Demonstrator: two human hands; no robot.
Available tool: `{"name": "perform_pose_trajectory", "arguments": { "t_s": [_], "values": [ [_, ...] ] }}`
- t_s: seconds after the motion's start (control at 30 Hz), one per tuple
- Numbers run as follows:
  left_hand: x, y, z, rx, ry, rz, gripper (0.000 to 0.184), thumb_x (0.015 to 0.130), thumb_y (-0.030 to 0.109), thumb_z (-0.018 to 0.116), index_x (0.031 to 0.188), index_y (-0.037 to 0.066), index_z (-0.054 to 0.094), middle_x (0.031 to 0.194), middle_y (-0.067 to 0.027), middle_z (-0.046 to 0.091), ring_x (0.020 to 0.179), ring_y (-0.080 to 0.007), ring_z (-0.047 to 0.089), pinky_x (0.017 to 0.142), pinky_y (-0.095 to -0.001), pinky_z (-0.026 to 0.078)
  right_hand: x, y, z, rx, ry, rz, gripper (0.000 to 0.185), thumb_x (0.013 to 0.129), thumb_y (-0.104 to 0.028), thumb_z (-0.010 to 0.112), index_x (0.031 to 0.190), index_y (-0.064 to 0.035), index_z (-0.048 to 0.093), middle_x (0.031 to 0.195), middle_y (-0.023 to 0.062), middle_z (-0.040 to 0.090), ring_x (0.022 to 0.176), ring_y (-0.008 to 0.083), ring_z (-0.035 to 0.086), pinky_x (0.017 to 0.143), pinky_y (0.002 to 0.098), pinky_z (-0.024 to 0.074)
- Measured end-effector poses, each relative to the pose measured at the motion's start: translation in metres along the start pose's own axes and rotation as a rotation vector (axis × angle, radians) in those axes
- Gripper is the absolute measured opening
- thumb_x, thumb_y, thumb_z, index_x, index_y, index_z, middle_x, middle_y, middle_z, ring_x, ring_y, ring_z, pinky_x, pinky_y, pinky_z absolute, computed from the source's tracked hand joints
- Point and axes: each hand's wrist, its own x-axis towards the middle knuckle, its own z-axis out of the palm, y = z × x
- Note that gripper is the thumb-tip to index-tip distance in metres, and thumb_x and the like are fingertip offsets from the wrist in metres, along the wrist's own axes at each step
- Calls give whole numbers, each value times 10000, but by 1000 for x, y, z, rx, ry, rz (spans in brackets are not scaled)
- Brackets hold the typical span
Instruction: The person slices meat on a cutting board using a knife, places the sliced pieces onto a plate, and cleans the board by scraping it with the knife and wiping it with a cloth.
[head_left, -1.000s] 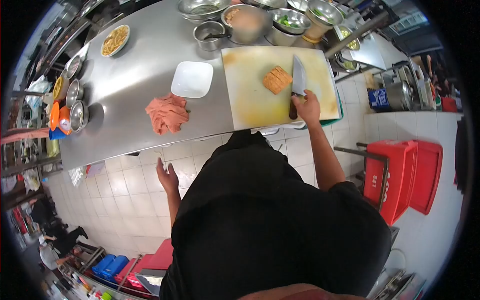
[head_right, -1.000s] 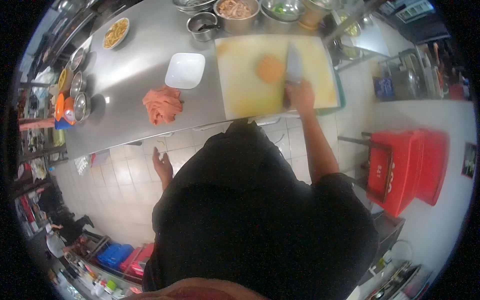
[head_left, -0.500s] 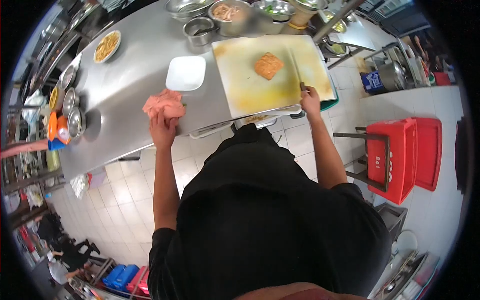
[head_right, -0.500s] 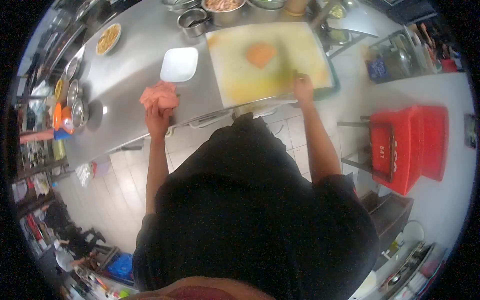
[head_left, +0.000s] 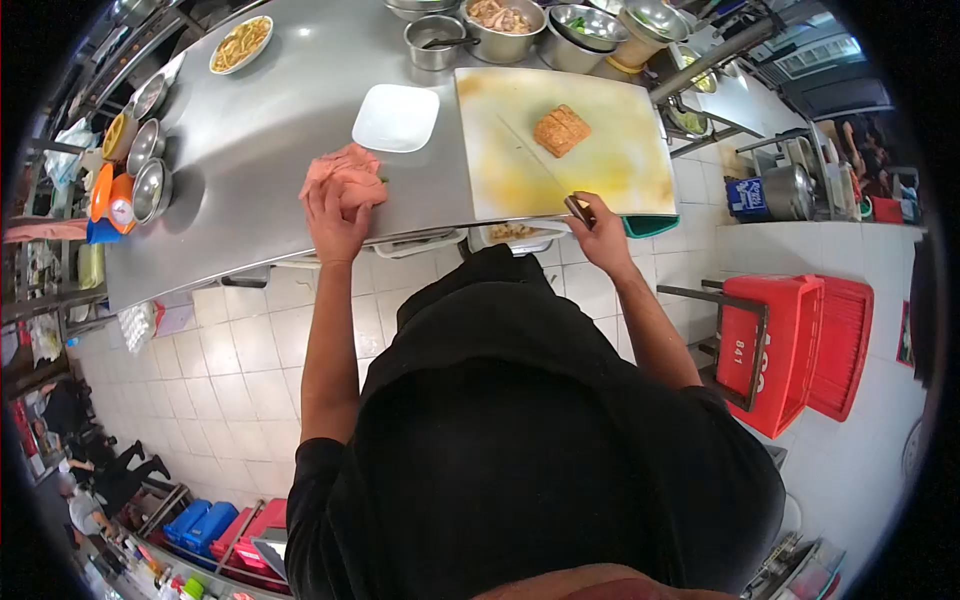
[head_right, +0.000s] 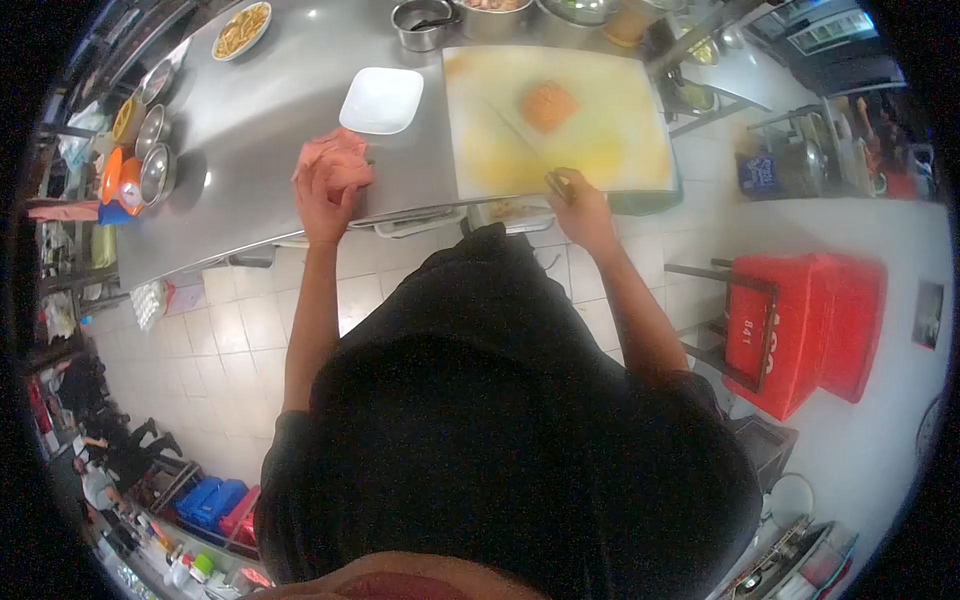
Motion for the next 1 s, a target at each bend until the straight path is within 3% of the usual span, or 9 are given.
{"name": "perform_pose_trajectory", "arguments": {
  "t_s": [0.2, 0.33, 0.47, 0.53, 0.63, 0.77, 0.8, 0.9, 1.0],
  "values": [
    [10, -12, 23, -57, -75, 181, 589, 847, 394, 786, 1285, 30, 637, 1293, -198, 655, 1232, -409, 599, 1018, -519, 494, 24, 44, -10, -96, 1, 12, 368, 966, -231, 680, 1302, -80, 675, 1203, 190, 721, 1114, 386, 694, 972, 460, 545],
    [1, 4, 19, 187, -107, -30, 551, 854, 334, 774, 1344, 133, 620, 1326, -161, 640, 1258, -400, 582, 1035, -539, 473, 20, 19, -9, -94, 154, -40, 387, 903, -173, 729, 1270, -74, 656, 973, 221, 737, 894, 361, 742, 818, 422, 587],
    [-2, -5, 28, 92, -134, 23, 522, 848, 291, 776, 1321, 128, 625, 1239, -170, 649, 1174, -425, 602, 1008, -546, 483, 3, -6, 14, 140, 90, -40, 376, 920, -140, 746, 1272, -62, 640, 1095, 194, 734, 998, 318, 735, 876, 400, 575],
    [-3, 0, 29, -39, -150, -3, 459, 871, 244, 756, 1288, 94, 638, 1203, -159, 669, 1101, -379, 638, 970, -494, 513, -4, -13, 37, 320, 8, -72, 381, 931, -164, 750, 1283, -71, 636, 1213, 192, 713, 1091, 332, 719, 939, 408, 559],
    [-1, 46, 6, -511, -108, -84, 347, 932, 183, 702, 1243, 39, 650, 1168, -128, 685, 1035, -279, 659, 929, -402, 535, -14, -51, 48, 335, -132, -163, 417, 945, -97, 755, 1332, -55, 607, 1114, 118, 735, 1013, 208, 711, 903, 355, 565],
    [-35, 51, 26, -964, -37, -433, 386, 1042, 285, 571, 1280, -13, 625, 1283, -125, 664, 1117, -278, 630, 1011, -387, 486, -7, -75, 85, 273, -308, -193, 470, 959, -165, 737, 1390, -63, 579, 1177, 167, 726, 1063, 291, 720, 922, 390, 561],
    [-38, 68, 16, -1206, -32, -642, 311, 1046, 208, 619, 1295, 22, 608, 1193, -79, 662, 1106, -186, 628, 964, -347, 522, -4, -91, 88, 297, -360, -193, 476, 964, -168, 725, 1403, -62, 574, 1190, 174, 722, 1072, 298, 717, 933, 393, 558],
    [-19, 129, -16, -1339, 46, -712, 357, 1051, 273, 623, 1311, 32, 586, 1248, -84, 639, 1100, -194, 633, 954, -362, 529, 1, -127, 106, 403, -506, -204, 499, 965, -155, 696, 1435, -60, 558, 1235, 192, 704, 1107, 318, 704, 958, 408, 548],
    [-4, 133, -18, -1315, 142, -633, 519, 1104, 467, 455, 1342, 14, 546, 1242, -91, 610, 1112, -225, 616, 958, -367, 510, 4, -149, 127, 401, -476, -379, 508, 951, -128, 686, 1436, -57, 556, 1260, 210, 690, 1128, 353, 690, 957, 432, 544]
  ]
}}
